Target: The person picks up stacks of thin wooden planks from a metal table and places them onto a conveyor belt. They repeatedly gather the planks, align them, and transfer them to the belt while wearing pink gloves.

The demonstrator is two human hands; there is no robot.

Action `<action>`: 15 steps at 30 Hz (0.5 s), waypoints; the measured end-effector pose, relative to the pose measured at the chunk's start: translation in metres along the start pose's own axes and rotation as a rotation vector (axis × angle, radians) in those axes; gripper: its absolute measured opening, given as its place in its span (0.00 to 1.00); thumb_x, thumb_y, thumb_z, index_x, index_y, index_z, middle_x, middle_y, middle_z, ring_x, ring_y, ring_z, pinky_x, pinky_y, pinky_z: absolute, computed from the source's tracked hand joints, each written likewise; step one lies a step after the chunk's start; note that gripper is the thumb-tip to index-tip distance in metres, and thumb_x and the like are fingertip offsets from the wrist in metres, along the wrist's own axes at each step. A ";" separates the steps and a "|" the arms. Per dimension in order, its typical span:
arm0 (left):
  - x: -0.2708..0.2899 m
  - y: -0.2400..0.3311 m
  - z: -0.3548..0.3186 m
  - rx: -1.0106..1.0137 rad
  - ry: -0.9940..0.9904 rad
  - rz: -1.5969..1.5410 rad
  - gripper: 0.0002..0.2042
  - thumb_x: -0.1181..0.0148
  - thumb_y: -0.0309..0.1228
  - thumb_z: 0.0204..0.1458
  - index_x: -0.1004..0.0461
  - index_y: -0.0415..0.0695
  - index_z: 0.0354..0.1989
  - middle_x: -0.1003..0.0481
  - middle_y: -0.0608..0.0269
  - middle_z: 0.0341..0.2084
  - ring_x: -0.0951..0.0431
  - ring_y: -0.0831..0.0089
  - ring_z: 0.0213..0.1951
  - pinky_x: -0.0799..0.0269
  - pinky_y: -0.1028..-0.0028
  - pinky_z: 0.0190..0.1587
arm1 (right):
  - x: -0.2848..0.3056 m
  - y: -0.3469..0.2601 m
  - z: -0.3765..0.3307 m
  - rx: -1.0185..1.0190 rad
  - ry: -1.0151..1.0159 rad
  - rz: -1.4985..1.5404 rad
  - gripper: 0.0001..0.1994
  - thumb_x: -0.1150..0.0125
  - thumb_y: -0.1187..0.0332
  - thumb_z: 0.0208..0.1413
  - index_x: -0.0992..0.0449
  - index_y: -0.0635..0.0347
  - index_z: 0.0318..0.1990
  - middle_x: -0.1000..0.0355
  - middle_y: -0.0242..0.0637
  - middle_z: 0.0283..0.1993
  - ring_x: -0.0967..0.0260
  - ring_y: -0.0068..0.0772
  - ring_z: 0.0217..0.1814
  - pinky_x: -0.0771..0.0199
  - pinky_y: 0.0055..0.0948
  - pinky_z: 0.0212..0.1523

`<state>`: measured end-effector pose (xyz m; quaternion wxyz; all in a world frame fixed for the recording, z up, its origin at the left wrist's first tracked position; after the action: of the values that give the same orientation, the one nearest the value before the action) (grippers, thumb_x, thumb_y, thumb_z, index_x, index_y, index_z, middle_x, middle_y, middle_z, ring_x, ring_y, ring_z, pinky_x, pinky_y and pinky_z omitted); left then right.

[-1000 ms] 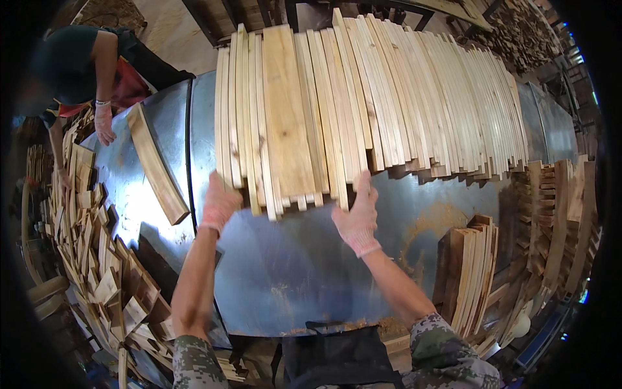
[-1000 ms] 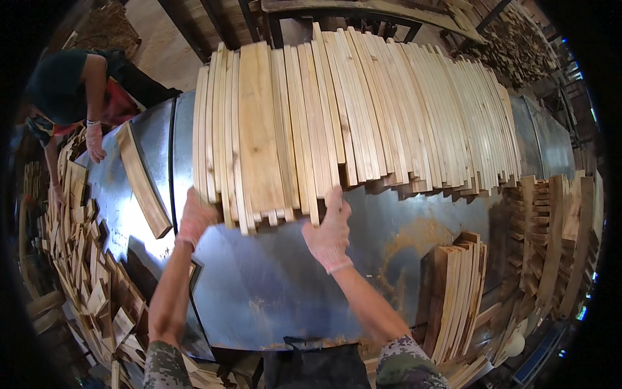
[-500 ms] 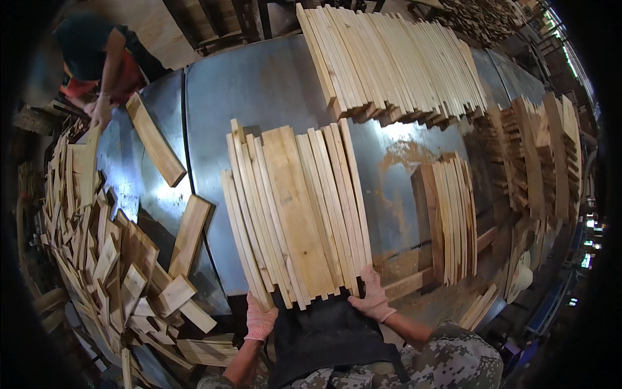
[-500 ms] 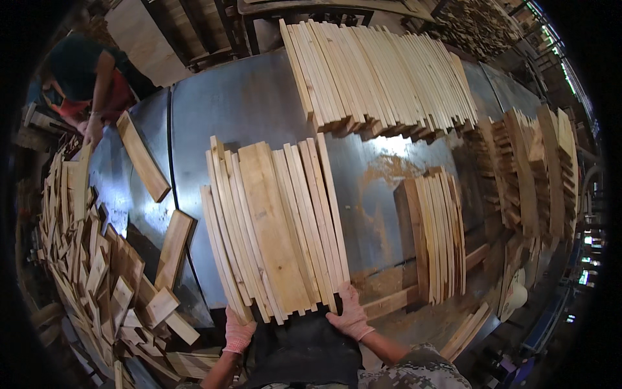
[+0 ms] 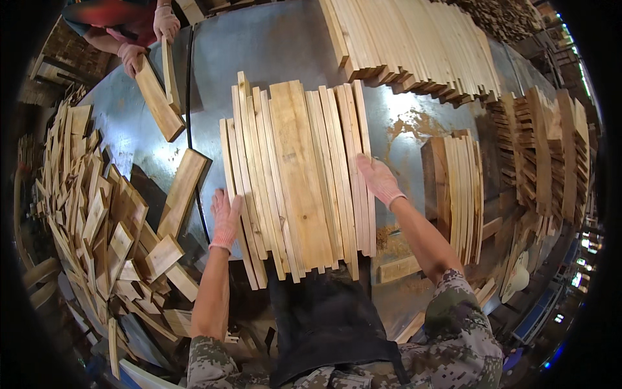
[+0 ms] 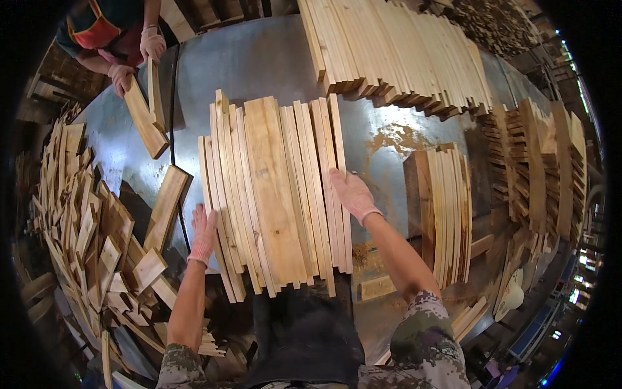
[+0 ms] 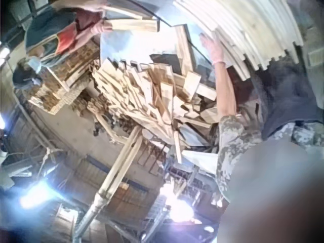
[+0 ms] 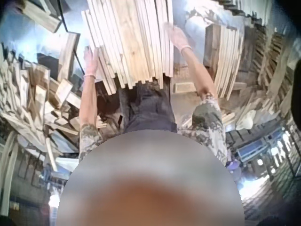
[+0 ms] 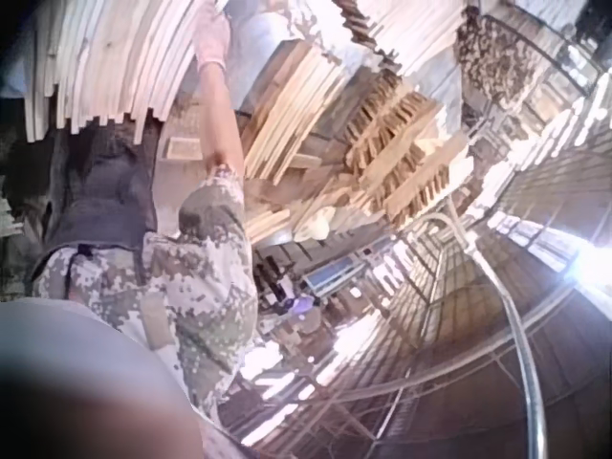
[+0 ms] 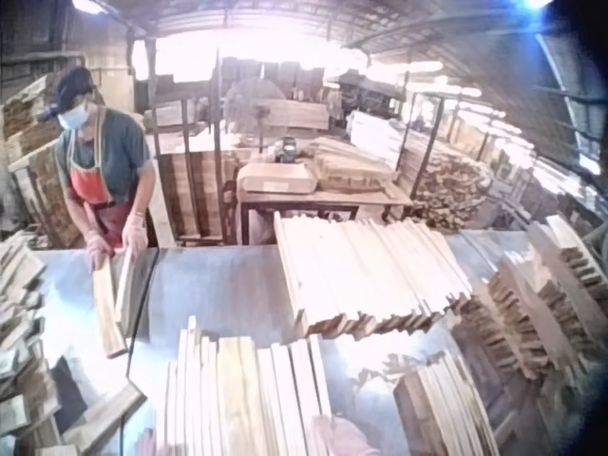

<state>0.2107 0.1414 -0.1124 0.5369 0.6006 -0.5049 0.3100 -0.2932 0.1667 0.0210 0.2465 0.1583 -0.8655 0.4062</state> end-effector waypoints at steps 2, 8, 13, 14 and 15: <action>0.033 0.077 0.027 0.285 -0.023 -0.261 0.41 0.38 0.42 0.66 0.51 0.42 0.82 0.38 0.39 0.75 0.42 0.46 0.77 0.48 0.48 0.77 | -0.003 -0.006 0.012 -0.113 0.005 -0.068 0.43 0.57 0.31 0.68 0.20 0.68 0.59 0.21 0.62 0.58 0.26 0.62 0.66 0.28 0.47 0.65; 0.094 0.132 -0.006 0.652 -0.278 -1.620 0.40 0.30 0.29 0.58 0.44 0.46 0.78 0.25 0.53 0.61 0.22 0.61 0.58 0.25 0.57 0.63 | -0.012 -0.001 0.020 -0.209 0.128 -0.119 0.41 0.51 0.29 0.65 0.15 0.67 0.48 0.19 0.63 0.48 0.21 0.64 0.55 0.24 0.52 0.57; 0.101 0.142 -0.012 0.569 -0.237 -1.647 0.40 0.25 0.29 0.53 0.40 0.42 0.73 0.23 0.55 0.55 0.22 0.66 0.51 0.21 0.62 0.54 | -0.010 0.017 0.039 -0.214 0.159 0.261 0.36 0.43 0.39 0.69 0.17 0.75 0.39 0.20 0.40 0.30 0.25 0.34 0.38 0.25 0.39 0.44; 0.098 0.140 -0.019 0.597 -0.205 -1.625 0.39 0.25 0.28 0.53 0.38 0.42 0.73 0.22 0.56 0.53 0.21 0.68 0.50 0.20 0.63 0.53 | -0.011 0.006 0.036 -0.229 0.155 0.246 0.35 0.43 0.40 0.70 0.16 0.76 0.40 0.21 0.36 0.31 0.27 0.30 0.39 0.25 0.36 0.44; 0.095 0.140 -0.034 0.644 -0.173 -1.610 0.37 0.25 0.28 0.52 0.36 0.42 0.72 0.21 0.58 0.52 0.20 0.70 0.49 0.20 0.65 0.53 | -0.006 -0.006 0.022 -0.250 0.144 0.218 0.34 0.43 0.42 0.71 0.16 0.76 0.42 0.21 0.32 0.33 0.29 0.26 0.40 0.26 0.34 0.43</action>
<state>0.1129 0.1601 0.0288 0.3564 0.9191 0.1464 -0.0829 -0.2921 0.1464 0.0089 0.2800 0.0025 -0.9015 0.3299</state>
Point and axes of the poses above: each hand's wrist, its own z-axis towards the middle knuckle, its own x-axis out of the back of the hand, y = z × x, the point moved 2 cm from there along z, towards the middle knuckle
